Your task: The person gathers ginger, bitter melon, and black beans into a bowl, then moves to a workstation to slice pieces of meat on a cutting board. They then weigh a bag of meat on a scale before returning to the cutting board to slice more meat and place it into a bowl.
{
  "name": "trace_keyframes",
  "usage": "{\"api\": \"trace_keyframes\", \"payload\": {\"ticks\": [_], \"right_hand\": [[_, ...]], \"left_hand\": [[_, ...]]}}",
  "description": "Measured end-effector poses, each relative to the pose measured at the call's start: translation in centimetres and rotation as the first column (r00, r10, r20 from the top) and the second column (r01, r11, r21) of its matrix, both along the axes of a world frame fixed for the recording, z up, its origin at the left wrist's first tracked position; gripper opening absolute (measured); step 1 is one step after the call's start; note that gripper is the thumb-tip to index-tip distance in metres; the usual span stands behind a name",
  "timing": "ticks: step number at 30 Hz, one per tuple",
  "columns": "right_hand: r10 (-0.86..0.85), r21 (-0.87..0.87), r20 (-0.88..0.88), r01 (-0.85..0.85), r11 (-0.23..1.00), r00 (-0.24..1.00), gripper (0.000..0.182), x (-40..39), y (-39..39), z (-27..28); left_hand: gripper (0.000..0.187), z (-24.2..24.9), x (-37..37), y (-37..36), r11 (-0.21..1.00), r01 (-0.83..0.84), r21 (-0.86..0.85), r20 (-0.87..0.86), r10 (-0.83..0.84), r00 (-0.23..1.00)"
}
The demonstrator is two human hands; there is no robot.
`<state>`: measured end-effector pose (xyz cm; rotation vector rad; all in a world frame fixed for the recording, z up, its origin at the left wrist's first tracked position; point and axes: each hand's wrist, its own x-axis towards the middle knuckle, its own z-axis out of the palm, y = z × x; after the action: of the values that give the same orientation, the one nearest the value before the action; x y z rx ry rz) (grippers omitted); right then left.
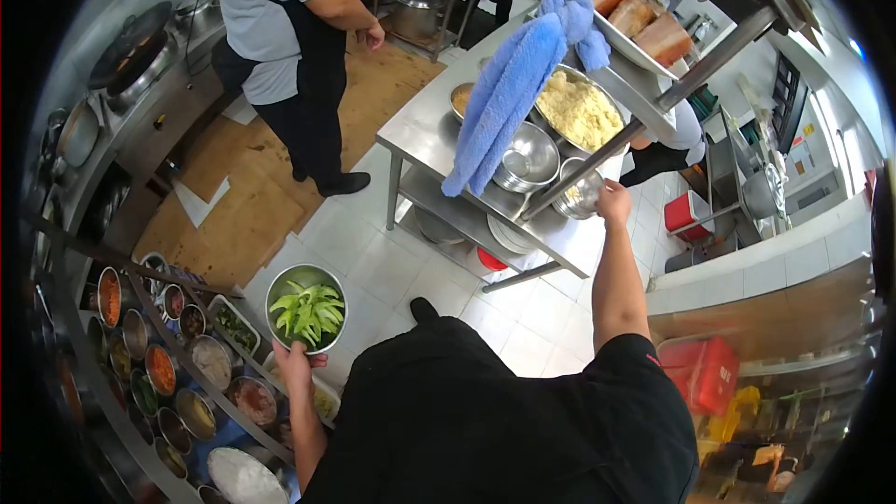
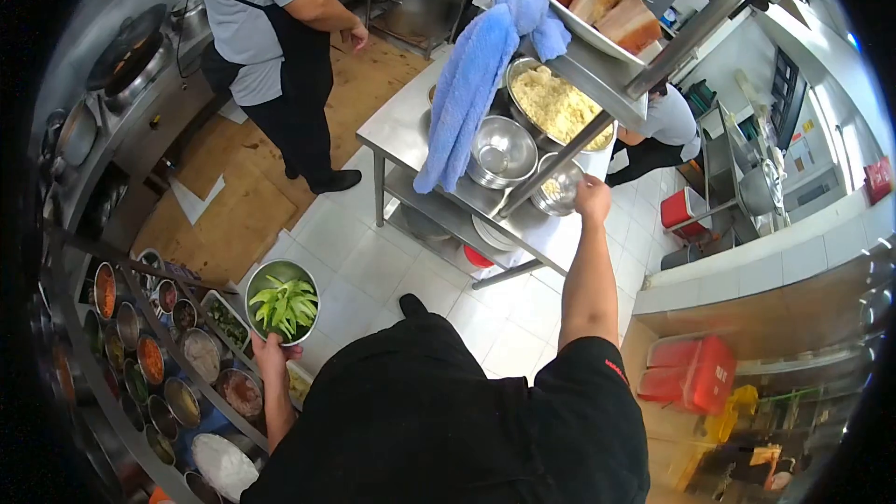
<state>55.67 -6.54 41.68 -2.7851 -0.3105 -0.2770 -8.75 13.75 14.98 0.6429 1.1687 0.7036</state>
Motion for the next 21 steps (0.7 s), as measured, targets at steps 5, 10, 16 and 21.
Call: {"api": "trace_keyframes", "payload": {"ticks": [5, 10, 16, 21], "right_hand": [[-0.197, -0.205, -0.063, 0.181, 0.962, 0.978, 0.044, 3.2, 1.7, 1.2], [-0.201, -0.230, -0.006, 0.194, 0.954, 0.980, 0.038, 4.3, 3.3, 0.7], [-0.248, -0.138, 0.038, 0.251, 0.958, 0.968, 0.030, 5.5, 3.1, 0.5], [-0.087, -0.175, 0.069, 0.098, 0.980, 0.994, 0.031, 8.2, 0.9, -0.4]], "left_hand": [[0.050, 3.0, 0.7, -0.8, 0.999, -0.033, -0.028, -0.045, 0.031, 0.998], [0.053, 2.3, 0.5, -1.6, 0.993, -0.064, -0.100, -0.103, 0.054, 0.993], [0.049, 2.2, 0.1, -1.8, 0.991, -0.076, -0.108, -0.093, 0.066, 0.993], [0.054, 2.4, 0.2, -1.6, 0.993, -0.090, -0.080, -0.085, 0.083, 0.993]]}}
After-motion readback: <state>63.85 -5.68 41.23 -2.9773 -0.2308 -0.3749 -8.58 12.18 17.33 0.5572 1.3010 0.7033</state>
